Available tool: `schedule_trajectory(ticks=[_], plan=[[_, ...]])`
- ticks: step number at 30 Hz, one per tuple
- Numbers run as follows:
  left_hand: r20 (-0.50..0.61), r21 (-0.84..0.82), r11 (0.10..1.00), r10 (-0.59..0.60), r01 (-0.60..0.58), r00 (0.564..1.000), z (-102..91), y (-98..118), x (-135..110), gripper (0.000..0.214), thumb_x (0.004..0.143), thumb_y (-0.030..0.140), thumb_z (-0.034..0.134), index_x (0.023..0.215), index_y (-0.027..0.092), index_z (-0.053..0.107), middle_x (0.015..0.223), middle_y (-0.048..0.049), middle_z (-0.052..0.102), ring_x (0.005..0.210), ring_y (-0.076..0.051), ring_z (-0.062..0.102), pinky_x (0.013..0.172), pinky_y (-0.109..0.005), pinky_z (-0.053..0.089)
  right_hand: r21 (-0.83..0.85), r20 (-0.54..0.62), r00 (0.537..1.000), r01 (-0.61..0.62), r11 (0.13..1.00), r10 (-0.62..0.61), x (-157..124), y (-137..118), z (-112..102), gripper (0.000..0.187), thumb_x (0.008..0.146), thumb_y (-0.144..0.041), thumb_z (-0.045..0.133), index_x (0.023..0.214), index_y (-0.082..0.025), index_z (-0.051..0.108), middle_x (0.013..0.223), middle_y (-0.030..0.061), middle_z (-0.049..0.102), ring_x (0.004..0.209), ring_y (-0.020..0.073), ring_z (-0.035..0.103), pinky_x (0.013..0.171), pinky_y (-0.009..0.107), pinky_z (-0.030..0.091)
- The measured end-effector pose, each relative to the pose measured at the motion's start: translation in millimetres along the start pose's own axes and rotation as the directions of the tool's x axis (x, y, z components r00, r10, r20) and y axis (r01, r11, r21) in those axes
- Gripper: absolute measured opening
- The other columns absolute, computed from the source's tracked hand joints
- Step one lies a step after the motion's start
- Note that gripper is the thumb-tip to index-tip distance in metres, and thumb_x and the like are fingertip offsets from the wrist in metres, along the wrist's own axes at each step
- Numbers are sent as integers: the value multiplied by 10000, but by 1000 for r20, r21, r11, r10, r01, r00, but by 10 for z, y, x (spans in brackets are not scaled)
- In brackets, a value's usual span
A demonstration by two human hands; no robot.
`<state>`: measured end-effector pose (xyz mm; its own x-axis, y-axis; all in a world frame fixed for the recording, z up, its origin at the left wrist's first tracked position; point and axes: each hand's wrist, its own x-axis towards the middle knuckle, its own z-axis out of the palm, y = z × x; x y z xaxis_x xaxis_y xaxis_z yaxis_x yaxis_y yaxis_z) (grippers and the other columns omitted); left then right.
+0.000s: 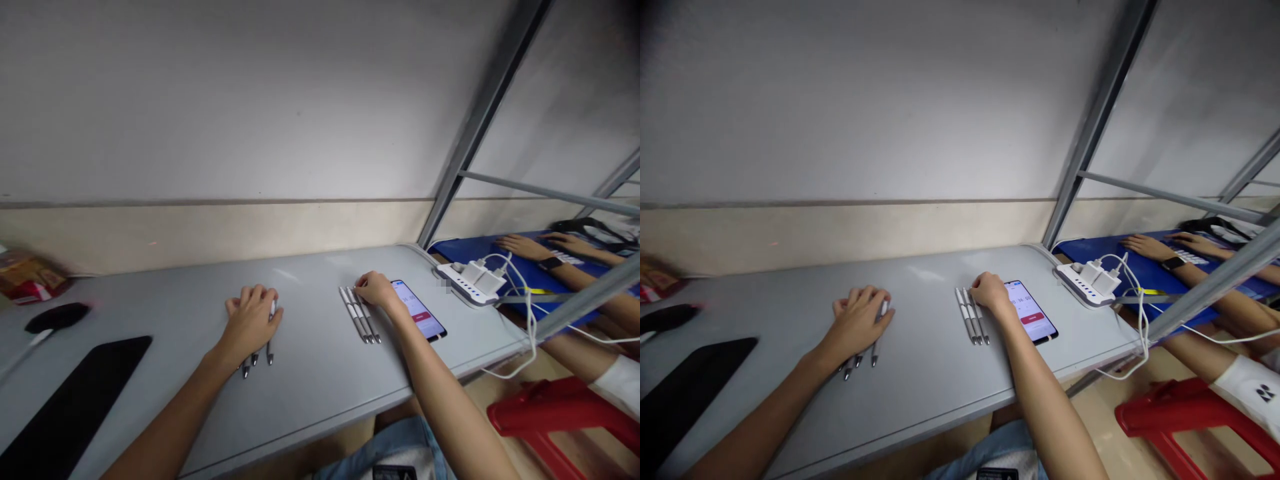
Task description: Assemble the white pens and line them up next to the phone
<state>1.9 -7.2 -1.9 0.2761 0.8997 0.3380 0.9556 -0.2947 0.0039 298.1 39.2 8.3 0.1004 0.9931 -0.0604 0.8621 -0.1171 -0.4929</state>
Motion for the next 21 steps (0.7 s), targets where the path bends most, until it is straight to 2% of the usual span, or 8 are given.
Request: schedule_trajectory(ticks=[4,8,21], plan=[[-5,0,1000,-10,10,1000,-3,6,4,243,878,343,413,997,205,573,1033,-103,591,1027,-302,452,816,-451,303,34,29,1000,-4,999,3,-17,-12,7,173,699,-217,605,800,-165,737,664,71,703,526,144,616,517,219,420],[10,-19,1000,-11,11,1000,-20,19,2,231,883,330,404,989,200,562,1007,-108,622,1017,-301,451,823,-455,288,76,56,998,-22,997,18,-30,-11,10,225,718,-201,582,900,-154,705,671,60,701,442,121,584,458,208,420],[92,-108,994,3,7,996,-94,72,14,148,847,307,451,919,220,545,854,-64,665,952,-293,479,800,-443,272,95,49,999,0,996,-5,-81,-58,-24,161,742,-241,612,846,-160,705,653,52,686,464,117,571,495,217,418]])
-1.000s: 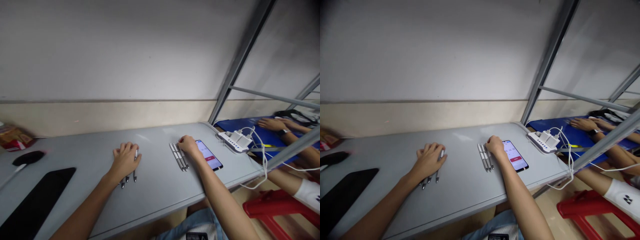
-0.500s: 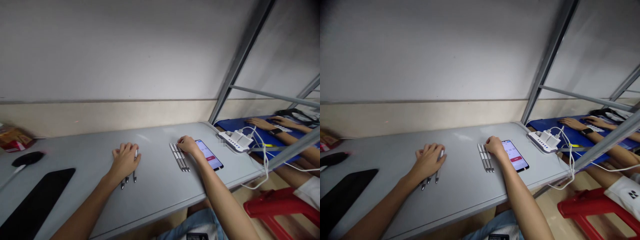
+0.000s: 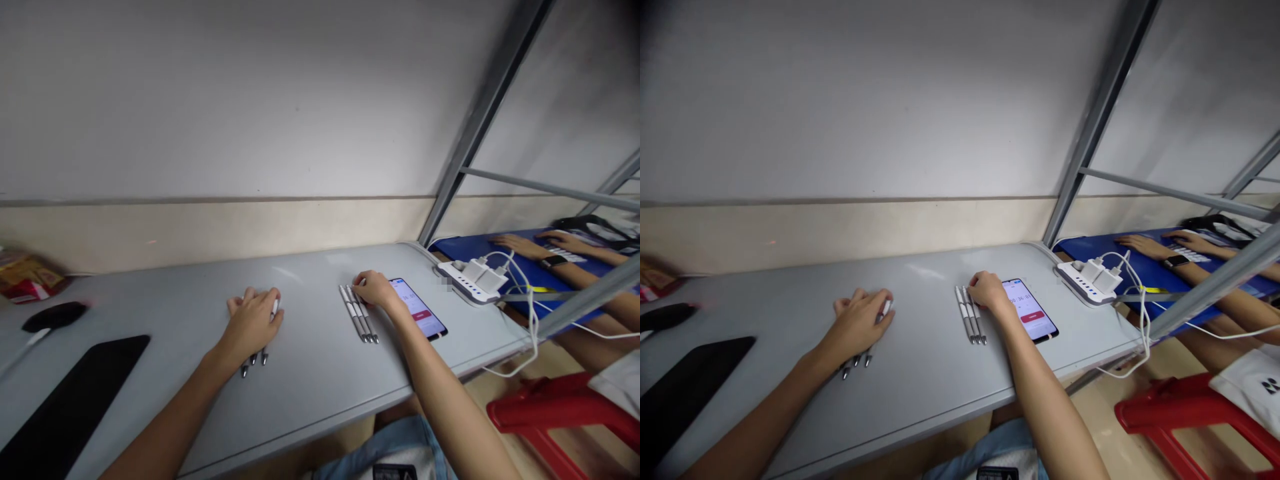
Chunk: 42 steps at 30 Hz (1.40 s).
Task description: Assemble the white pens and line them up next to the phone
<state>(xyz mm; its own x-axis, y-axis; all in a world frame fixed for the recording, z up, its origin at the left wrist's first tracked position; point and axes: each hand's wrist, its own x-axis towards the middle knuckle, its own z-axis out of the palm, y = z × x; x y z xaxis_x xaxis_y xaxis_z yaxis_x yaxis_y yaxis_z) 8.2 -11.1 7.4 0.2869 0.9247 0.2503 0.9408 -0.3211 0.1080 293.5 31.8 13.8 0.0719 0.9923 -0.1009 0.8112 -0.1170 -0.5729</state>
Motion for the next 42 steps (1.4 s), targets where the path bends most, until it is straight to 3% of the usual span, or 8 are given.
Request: schedule_trajectory(ticks=[11,16,19,22,26,30,36,42], plan=[[42,-3,1000,-29,29,999,2,9,8,217,807,270,476,1000,223,563,777,-52,656,929,-287,507,791,-424,271,15,-6,1000,18,1000,-18,3,15,8,179,758,-283,608,861,-163,691,631,39,665,455,118,552,499,227,394],[41,-51,997,-52,54,998,-36,55,8,229,795,239,482,1002,219,578,746,-40,649,897,-269,528,784,-415,290,-7,-156,983,98,995,-97,-15,-40,13,210,800,-306,592,928,-172,689,740,54,677,661,151,593,627,243,399],[31,-169,984,-50,55,998,-72,101,6,187,809,248,486,958,221,596,787,-28,662,901,-244,551,821,-421,320,31,-229,912,357,934,-341,-94,-141,45,234,818,-282,602,1025,-192,665,846,37,673,727,137,586,695,238,412],[15,-372,928,25,-17,1000,-118,150,4,183,828,294,504,957,222,613,850,-21,673,890,-206,584,854,-388,384,111,-197,766,637,763,-611,-216,-266,101,309,802,-274,654,1106,-222,645,1045,55,648,911,154,581,771,245,426],[33,-617,784,111,-67,993,-191,225,-9,223,852,338,500,971,218,647,939,-34,679,898,-180,619,825,-319,468,254,-57,663,732,632,-746,-341,-391,199,392,816,-340,660,1194,-249,611,1132,64,640,997,168,569,778,249,434],[74,-676,735,150,-61,986,-225,266,-27,278,884,394,468,986,211,651,963,-43,686,901,-185,623,809,-314,487,313,51,714,653,690,-699,-332,-412,268,253,891,-383,547,973,-187,685,805,14,659,700,112,555,648,210,396],[-42,-443,888,121,-128,992,-133,180,7,289,914,393,437,969,206,650,910,-41,675,834,-184,602,784,-323,445,455,-54,862,470,756,-504,-236,-336,209,382,869,-496,520,736,-147,601,585,-42,454,546,85,382,518,202,286],[-102,-283,942,155,-178,983,-77,132,24,278,954,327,352,991,205,599,974,-47,654,920,-197,577,838,-349,390,584,177,859,302,754,-481,-212,-316,196,506,863,-596,457,668,-144,575,522,-52,390,471,74,316,460,209,240]])
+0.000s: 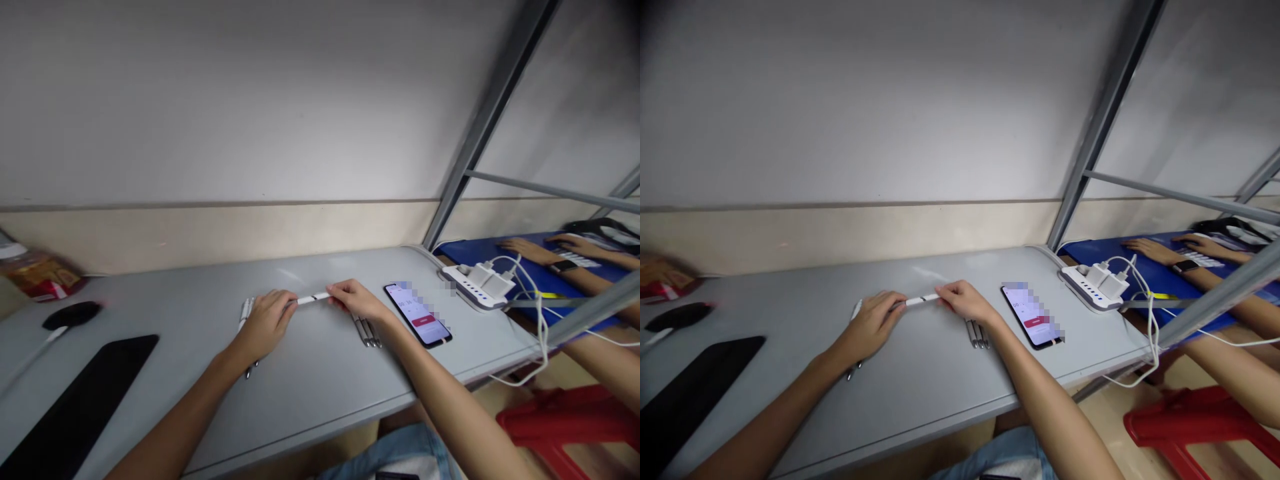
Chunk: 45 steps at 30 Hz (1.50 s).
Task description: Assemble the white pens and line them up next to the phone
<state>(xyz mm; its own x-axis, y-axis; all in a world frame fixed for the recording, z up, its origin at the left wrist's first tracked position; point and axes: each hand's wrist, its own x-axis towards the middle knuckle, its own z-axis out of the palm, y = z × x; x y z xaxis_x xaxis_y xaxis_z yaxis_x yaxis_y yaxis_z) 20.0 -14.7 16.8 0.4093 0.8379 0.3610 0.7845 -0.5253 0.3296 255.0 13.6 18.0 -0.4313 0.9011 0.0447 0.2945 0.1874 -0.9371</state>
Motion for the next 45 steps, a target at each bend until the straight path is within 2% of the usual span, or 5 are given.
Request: schedule_trajectory(ticks=[17,29,36,41,45], plan=[[-14,138,989,47,-45,999,23,2,-8,262,958,203,289,843,201,524,827,-28,608,817,-195,515,734,-328,326,198,87,994,-89,976,73,-13,2,80,471,850,-562,512,671,-138,609,551,-33,425,471,68,330,456,213,227],[-45,-7,997,-75,75,996,70,-104,3,202,859,118,337,754,204,487,735,-6,586,720,-170,537,703,-291,360,-256,-172,902,346,902,-395,19,17,175,178,850,-317,591,943,-179,655,887,36,629,725,126,523,632,227,372],[-28,59,997,-51,52,998,80,-89,-16,258,961,241,293,830,202,512,831,-17,606,827,-190,536,756,-326,322,-193,-148,970,164,967,-194,75,116,150,376,909,-410,473,685,-150,626,570,-11,519,549,110,457,562,238,350],[-30,77,995,-53,55,998,67,-65,-20,283,984,300,279,875,206,522,860,-17,599,857,-193,527,764,-333,308,-70,-201,941,262,962,-271,68,81,124,326,730,-332,713,1009,-186,627,844,8,612,720,124,533,640,226,404],[-35,76,995,-54,57,998,74,-61,-15,284,987,318,284,890,208,527,887,-21,603,895,-196,526,777,-334,305,-80,-120,979,158,984,-167,55,80,113,269,854,-391,558,797,-149,657,654,0,575,593,110,479,596,236,385]])
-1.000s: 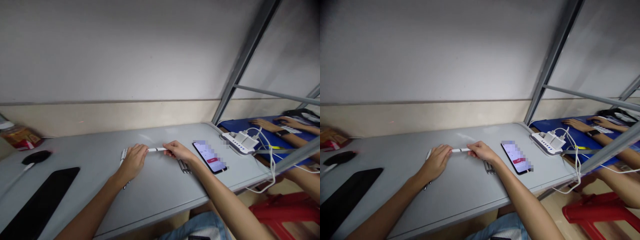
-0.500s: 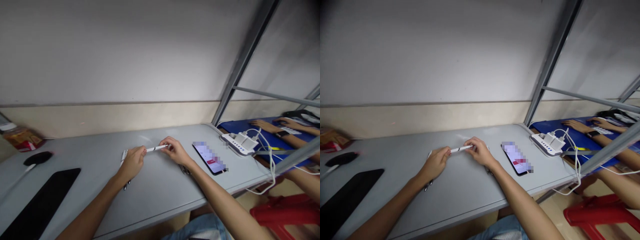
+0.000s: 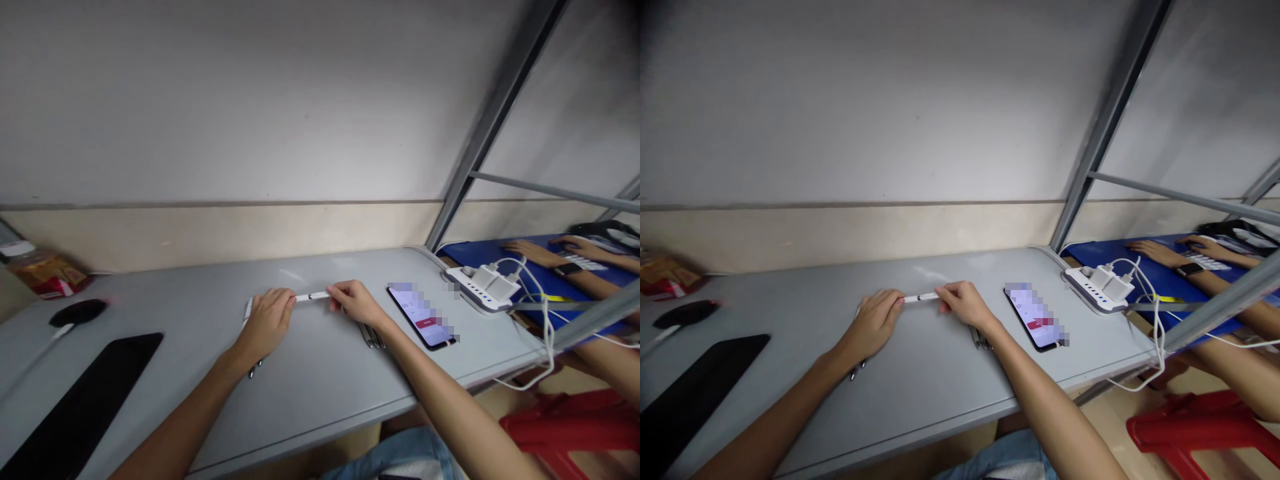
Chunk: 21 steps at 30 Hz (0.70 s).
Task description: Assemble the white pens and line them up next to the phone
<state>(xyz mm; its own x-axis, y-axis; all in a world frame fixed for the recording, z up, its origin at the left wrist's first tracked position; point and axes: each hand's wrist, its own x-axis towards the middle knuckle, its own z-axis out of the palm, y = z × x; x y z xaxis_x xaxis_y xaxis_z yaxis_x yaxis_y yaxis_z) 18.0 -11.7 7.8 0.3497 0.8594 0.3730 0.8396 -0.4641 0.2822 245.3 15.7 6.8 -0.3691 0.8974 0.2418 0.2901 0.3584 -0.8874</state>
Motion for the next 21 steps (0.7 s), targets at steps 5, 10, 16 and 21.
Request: schedule_trajectory(ticks=[5,10,16,21], plan=[[7,-3,1000,-9,9,1000,7,-9,1,260,981,331,313,917,212,534,916,-18,613,910,-193,533,784,-332,304,14,-78,993,89,996,-87,7,28,9,304,746,-297,684,1020,-175,640,821,11,614,712,126,536,640,231,406],[29,11,1000,5,-5,1000,8,-12,-5,257,979,342,317,947,217,538,926,-21,617,914,-200,543,789,-340,308,-31,-42,997,67,997,-68,12,27,12,182,832,-310,572,877,-155,657,728,11,598,655,122,520,612,236,386],[17,-29,1000,-4,5,1000,20,-22,-5,207,975,332,331,1022,230,505,993,-20,632,943,-195,565,834,-351,314,-22,-48,998,36,999,-37,0,-2,3,224,844,-351,565,919,-160,655,707,5,599,628,121,514,604,238,394],[22,-20,1000,-21,22,1000,20,-26,-1,193,969,324,343,999,231,510,945,-13,636,900,-192,577,823,-346,316,-31,-100,987,126,992,-129,2,9,3,237,776,-282,645,988,-177,646,892,33,645,765,140,561,654,236,413]])
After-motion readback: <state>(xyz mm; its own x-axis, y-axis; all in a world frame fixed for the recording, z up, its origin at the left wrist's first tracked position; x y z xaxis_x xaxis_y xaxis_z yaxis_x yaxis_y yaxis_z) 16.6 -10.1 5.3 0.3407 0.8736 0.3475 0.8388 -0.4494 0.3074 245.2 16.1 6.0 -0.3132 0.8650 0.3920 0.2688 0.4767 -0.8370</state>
